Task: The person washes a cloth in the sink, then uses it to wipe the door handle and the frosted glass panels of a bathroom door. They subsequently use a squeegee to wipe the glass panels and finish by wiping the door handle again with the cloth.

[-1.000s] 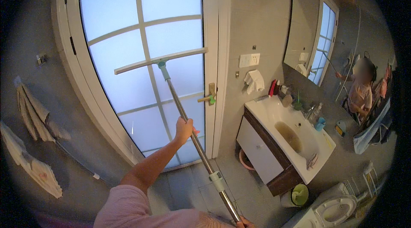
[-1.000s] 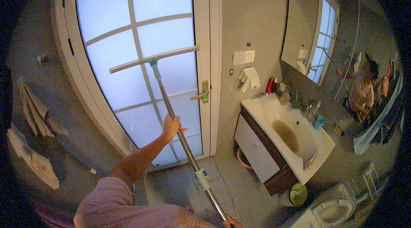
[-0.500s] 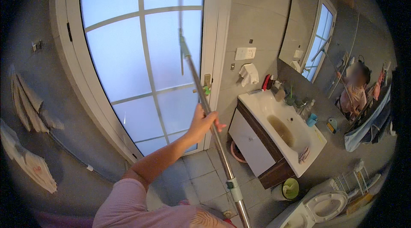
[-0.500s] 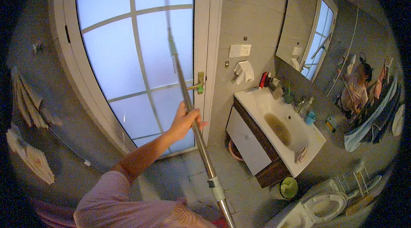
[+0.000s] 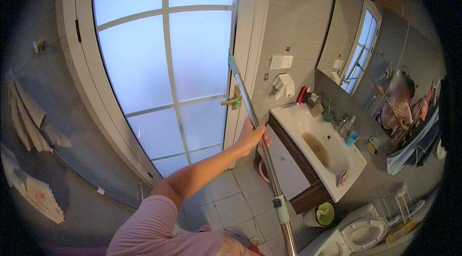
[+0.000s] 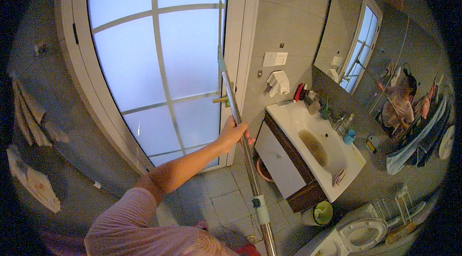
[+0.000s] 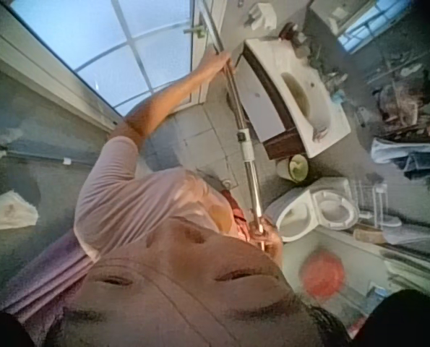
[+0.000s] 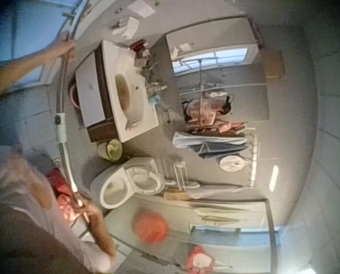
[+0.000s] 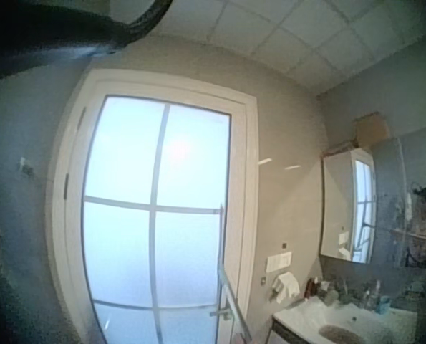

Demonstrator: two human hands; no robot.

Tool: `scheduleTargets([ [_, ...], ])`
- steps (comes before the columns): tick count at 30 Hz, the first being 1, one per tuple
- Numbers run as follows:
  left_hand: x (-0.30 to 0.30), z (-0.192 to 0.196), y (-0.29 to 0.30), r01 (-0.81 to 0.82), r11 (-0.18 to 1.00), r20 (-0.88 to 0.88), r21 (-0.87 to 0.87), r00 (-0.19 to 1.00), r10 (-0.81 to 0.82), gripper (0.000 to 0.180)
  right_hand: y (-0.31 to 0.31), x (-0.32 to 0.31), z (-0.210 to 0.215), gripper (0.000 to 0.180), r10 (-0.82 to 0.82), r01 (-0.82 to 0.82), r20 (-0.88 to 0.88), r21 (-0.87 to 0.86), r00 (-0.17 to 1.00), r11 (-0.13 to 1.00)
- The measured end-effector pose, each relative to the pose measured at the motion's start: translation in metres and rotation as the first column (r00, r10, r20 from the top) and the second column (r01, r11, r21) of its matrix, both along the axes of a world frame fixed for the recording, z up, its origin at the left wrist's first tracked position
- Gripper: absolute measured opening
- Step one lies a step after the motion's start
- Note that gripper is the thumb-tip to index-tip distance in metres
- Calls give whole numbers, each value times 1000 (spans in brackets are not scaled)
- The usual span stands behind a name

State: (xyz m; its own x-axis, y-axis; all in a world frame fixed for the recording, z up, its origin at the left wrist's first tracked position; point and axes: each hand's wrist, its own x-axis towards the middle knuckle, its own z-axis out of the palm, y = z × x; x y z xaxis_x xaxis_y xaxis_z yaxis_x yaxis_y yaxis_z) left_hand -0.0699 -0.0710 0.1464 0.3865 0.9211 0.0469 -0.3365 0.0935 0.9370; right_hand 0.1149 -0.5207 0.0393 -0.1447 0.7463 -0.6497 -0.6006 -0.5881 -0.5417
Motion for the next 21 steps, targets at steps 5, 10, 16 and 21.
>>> scheduleTargets([
  [5, -11, -12, 24, -23, 997, -75, -70, 997, 18, 15, 7, 10, 20, 36, 75, -78, -70, -44, 995, 996],
  [10, -6, -31, 29, 54, 998, 50, -45, 997, -52, 10, 15, -12, 55, 35, 157, -156, -284, 28, 946, 987],
  [16, -5, -64, 21, -2, 992, 15, -127, 1000, 4, 8, 0, -17, 6, 34, 26, -34, -80, -101, 996, 994],
  [21, -9, -97, 21, 16, 982, -31, -188, 999, -22, 22, 19, -36, -12, 33, 9, -7, 20, -90, 1000, 996],
])
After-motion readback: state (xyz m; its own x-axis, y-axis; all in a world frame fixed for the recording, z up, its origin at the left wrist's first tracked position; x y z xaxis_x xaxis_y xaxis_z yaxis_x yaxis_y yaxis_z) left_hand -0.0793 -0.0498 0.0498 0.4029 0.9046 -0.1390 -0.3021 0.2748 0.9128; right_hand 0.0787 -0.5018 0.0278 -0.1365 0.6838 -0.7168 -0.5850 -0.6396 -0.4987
